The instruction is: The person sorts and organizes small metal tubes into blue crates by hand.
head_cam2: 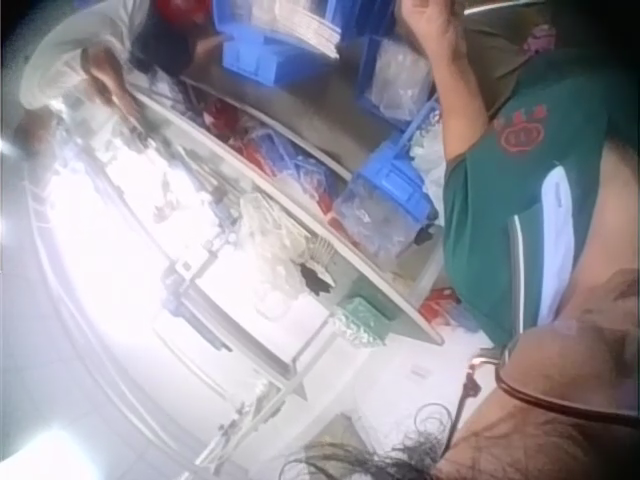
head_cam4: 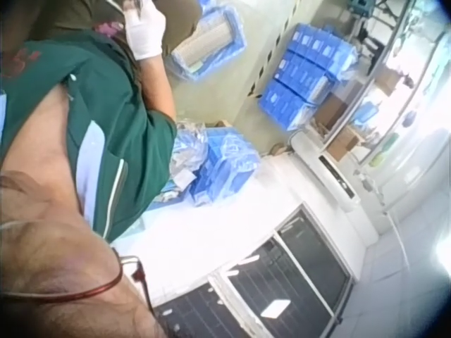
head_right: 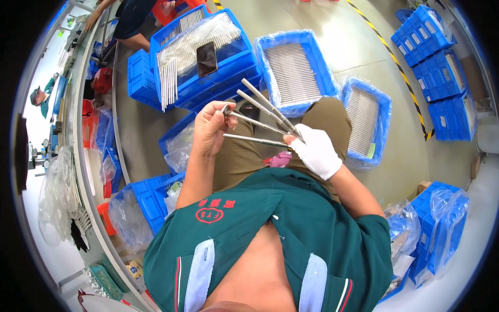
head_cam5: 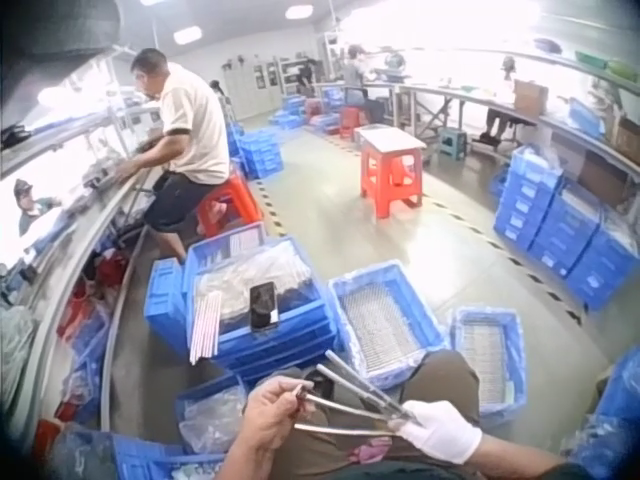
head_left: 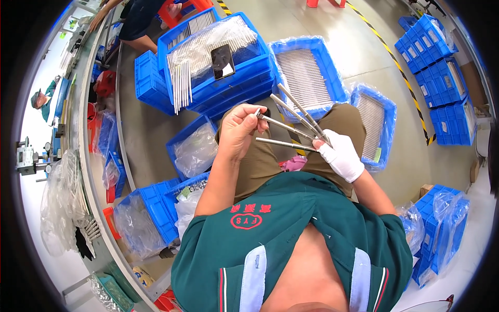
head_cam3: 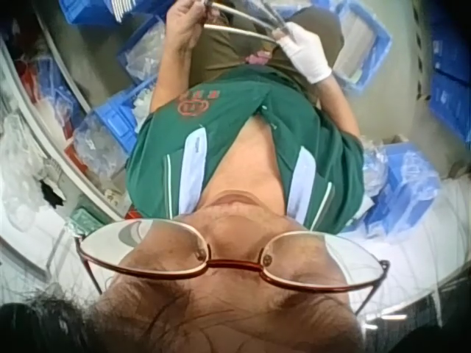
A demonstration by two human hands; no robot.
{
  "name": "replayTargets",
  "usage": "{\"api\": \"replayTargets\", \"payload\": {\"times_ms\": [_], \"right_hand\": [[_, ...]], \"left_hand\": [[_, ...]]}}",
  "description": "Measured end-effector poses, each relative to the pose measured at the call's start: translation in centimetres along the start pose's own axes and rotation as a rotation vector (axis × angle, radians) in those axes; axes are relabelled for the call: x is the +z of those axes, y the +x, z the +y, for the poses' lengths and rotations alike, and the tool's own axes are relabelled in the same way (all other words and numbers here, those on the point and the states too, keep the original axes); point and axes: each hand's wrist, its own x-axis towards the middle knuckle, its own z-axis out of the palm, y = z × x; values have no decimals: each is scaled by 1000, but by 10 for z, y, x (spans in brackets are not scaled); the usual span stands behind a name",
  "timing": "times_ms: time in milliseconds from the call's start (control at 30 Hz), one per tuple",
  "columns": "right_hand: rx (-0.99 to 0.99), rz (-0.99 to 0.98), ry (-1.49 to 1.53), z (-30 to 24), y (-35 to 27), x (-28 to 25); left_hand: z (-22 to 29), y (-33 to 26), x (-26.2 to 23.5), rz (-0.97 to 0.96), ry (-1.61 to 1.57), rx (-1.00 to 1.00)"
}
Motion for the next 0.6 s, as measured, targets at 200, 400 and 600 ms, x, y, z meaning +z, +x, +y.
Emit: {"api": "replayTargets", "payload": {"times_ms": [200,400,600], "right_hand": [[4,-3,4,-2,0,-2],[-6,-17,30,-8,-2,-2],[36,-141,172,-21,1,8]], "left_hand": [[3,2,-3,-39,8,10],[5,0,-2,-66,74,35],[-17,-9,16,-212,-1,-157]]}}
